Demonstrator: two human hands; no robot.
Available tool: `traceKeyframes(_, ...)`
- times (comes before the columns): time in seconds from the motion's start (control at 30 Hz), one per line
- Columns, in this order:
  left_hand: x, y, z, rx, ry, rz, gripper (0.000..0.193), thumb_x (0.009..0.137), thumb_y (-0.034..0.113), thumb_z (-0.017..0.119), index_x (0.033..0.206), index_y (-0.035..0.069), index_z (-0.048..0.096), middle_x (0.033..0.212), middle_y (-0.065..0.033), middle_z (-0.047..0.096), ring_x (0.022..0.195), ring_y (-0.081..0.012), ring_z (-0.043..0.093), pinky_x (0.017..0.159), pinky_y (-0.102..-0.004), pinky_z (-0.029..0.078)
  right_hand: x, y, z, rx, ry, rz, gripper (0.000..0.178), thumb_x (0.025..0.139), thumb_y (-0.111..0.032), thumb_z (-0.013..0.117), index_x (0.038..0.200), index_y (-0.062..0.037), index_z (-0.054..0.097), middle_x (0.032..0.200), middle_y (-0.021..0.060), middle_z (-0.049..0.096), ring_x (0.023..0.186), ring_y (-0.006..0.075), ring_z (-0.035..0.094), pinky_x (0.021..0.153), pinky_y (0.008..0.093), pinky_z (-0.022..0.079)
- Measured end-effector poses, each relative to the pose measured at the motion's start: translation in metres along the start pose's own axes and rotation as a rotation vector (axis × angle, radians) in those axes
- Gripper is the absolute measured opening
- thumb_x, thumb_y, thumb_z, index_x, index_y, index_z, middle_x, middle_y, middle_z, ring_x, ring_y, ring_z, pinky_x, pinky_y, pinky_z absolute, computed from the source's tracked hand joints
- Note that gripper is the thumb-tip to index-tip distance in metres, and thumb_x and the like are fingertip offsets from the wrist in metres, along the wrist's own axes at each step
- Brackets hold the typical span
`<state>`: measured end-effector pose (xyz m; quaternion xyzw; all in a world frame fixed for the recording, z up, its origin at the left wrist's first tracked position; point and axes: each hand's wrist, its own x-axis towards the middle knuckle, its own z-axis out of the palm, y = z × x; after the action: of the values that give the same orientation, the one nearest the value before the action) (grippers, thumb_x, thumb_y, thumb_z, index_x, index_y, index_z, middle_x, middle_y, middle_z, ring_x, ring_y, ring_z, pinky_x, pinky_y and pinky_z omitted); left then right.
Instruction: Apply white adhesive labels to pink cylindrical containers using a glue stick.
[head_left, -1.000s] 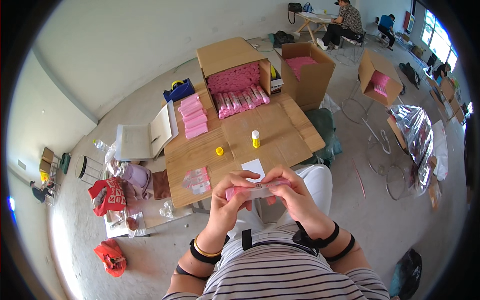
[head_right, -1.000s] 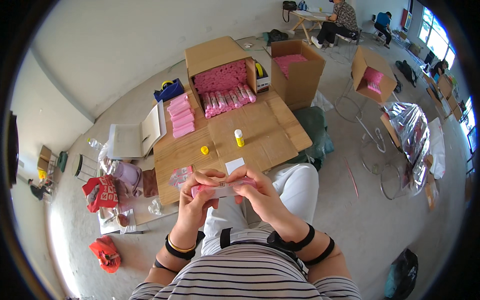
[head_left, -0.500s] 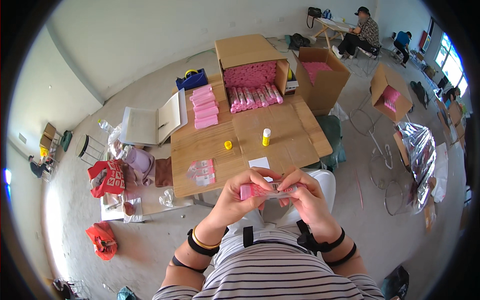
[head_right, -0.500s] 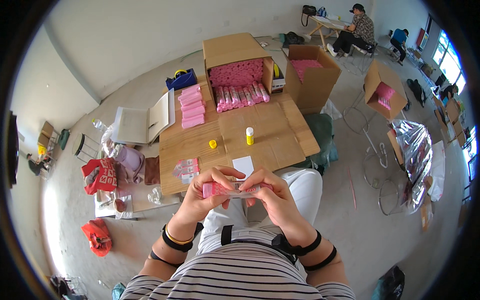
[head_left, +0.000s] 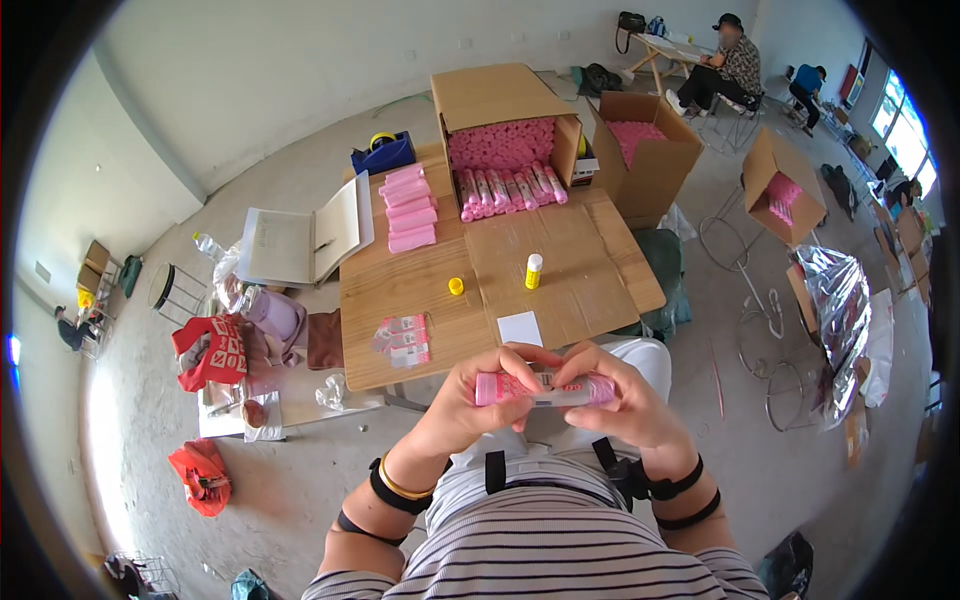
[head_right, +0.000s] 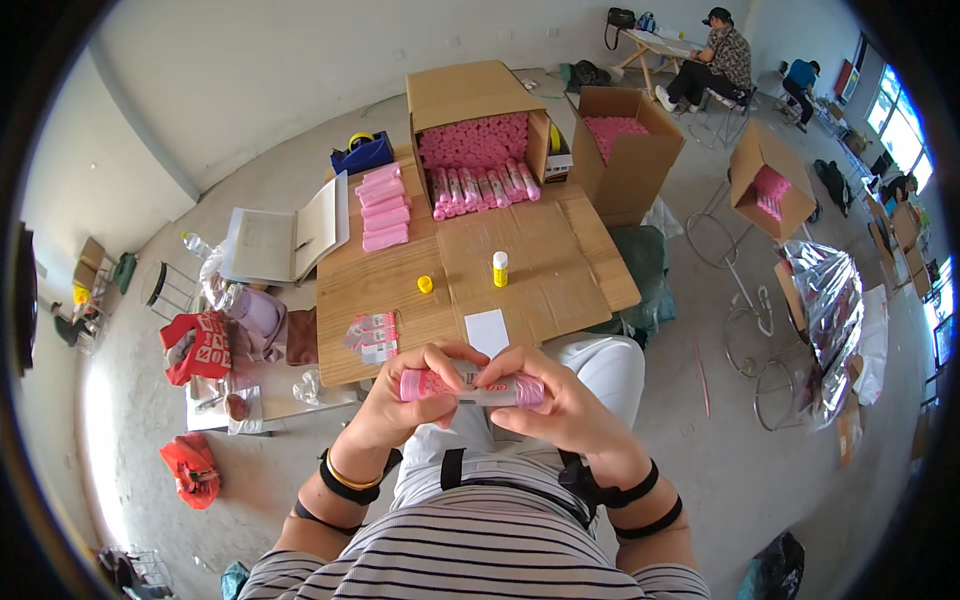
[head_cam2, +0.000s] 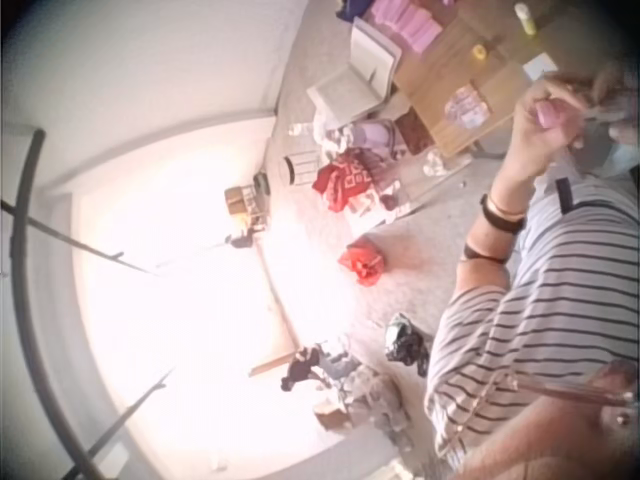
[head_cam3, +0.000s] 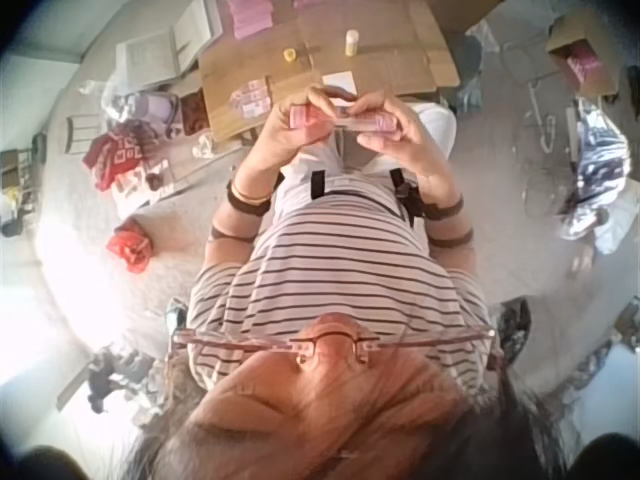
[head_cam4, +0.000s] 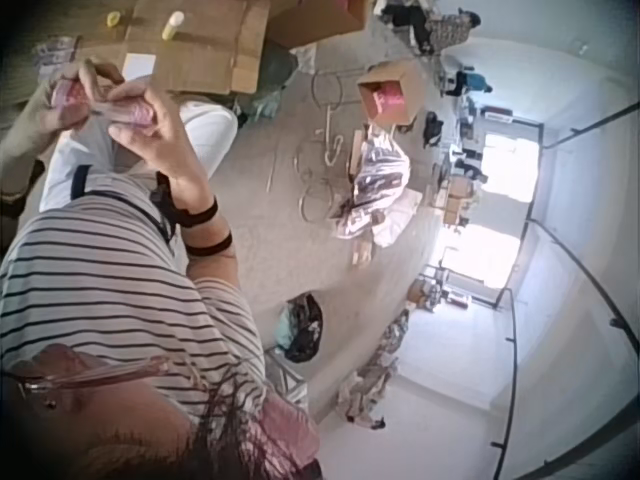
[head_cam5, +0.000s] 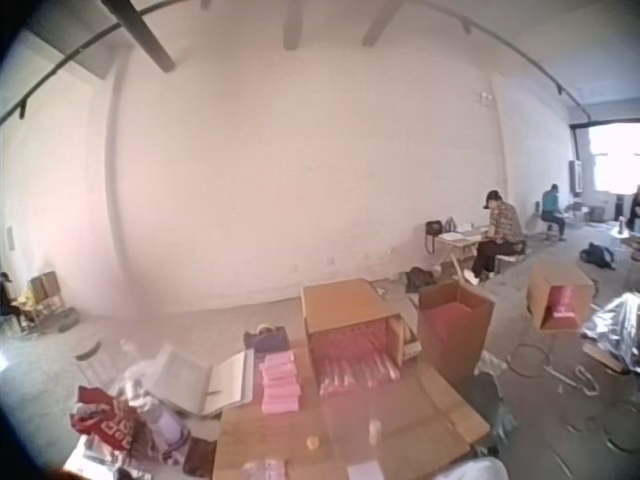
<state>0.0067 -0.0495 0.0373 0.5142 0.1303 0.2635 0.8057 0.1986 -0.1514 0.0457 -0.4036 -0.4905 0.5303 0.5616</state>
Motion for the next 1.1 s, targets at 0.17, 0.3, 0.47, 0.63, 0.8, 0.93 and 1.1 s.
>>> traceKeyframes(0.17, 0.002, -0.003, 0.004, -0.143, 0.116, -0.043, 0.012, 0.081, 0.002, 0.068, 0.093, 0.001, 0.064, 0.120, -0.0185, 0.058, 0.066, -0.0078, 0.060, 0.056, -0.0186, 0.050, 0.002, 0.016, -0.009, -0.418, 0.041, -0.289, 0.025, 0.084, -0.007, 0.069, 0.108, -0.0048, 0.065, 0.102, 0.0074, 0.057, 0.096, 0.0177, 0.057, 0.085, 0.0297, 0.044)
traceKeyframes(0.3, 0.000, -0.011, 0.000, 0.478, 0.171, 0.283, 0.015, 0.085, 0.004, 0.071, 0.098, 0.000, 0.066, 0.109, -0.0130, 0.064, 0.071, -0.0096, 0.060, 0.060, -0.0221, 0.049, -0.001, 0.025, -0.007, -0.080, 0.136, -0.045, 0.022, 0.087, -0.008, 0.067, 0.108, -0.0026, 0.066, 0.100, 0.0065, 0.059, 0.094, 0.0158, 0.058, 0.082, 0.0277, 0.046)
traceKeyframes(0.47, 0.004, -0.016, -0.011, 0.495, 0.163, 0.337, 0.019, 0.083, 0.006, 0.074, 0.099, -0.002, 0.066, 0.095, -0.0096, 0.066, 0.072, -0.0089, 0.061, 0.058, -0.0214, 0.048, 0.005, 0.030, -0.008, -0.190, 0.112, -0.151, 0.023, 0.088, -0.009, 0.066, 0.110, -0.0017, 0.066, 0.101, 0.0067, 0.060, 0.092, 0.0139, 0.059, 0.074, 0.0245, 0.048)
traceKeyframes(0.63, 0.003, -0.019, -0.018, 0.333, 0.156, 0.219, 0.016, 0.084, 0.004, 0.073, 0.097, -0.001, 0.064, 0.096, -0.0099, 0.065, 0.075, -0.0095, 0.062, 0.057, -0.0200, 0.049, 0.009, 0.025, -0.013, -0.482, 0.025, -0.255, 0.028, 0.087, -0.009, 0.068, 0.115, -0.0062, 0.067, 0.101, 0.0060, 0.057, 0.093, 0.0159, 0.059, 0.072, 0.0252, 0.049)
traceKeyframes(0.8, 0.007, -0.021, -0.024, 0.329, 0.140, 0.293, 0.019, 0.084, 0.001, 0.071, 0.096, 0.000, 0.057, 0.104, -0.0143, 0.061, 0.076, -0.0127, 0.064, 0.061, -0.0230, 0.056, 0.011, 0.021, -0.007, -0.538, 0.106, -0.253, 0.029, 0.083, -0.007, 0.072, 0.112, -0.0073, 0.068, 0.103, 0.0068, 0.054, 0.094, 0.0175, 0.058, 0.074, 0.0279, 0.049)
traceKeyframes(0.93, 0.012, -0.026, -0.025, 0.339, 0.232, 0.328, 0.027, 0.081, 0.011, 0.077, 0.090, 0.001, 0.053, 0.105, -0.0166, 0.057, 0.074, -0.0142, 0.064, 0.056, -0.0249, 0.058, 0.015, 0.026, -0.009, -0.630, 0.191, -0.365, 0.025, 0.079, -0.008, 0.076, 0.102, -0.0072, 0.065, 0.102, 0.0094, 0.053, 0.091, 0.0213, 0.057, 0.075, 0.0299, 0.048)
traceKeyframes(1.1, 0.017, -0.034, -0.032, 0.301, 0.282, 0.338, 0.035, 0.079, 0.014, 0.079, 0.093, 0.002, 0.050, 0.106, -0.0152, 0.054, 0.076, -0.0149, 0.064, 0.057, -0.0259, 0.058, 0.019, 0.044, -0.012, -0.611, 0.248, -0.365, 0.031, 0.075, -0.011, 0.081, 0.094, -0.0066, 0.058, 0.101, 0.0115, 0.053, 0.090, 0.0239, 0.056, 0.076, 0.0315, 0.047)
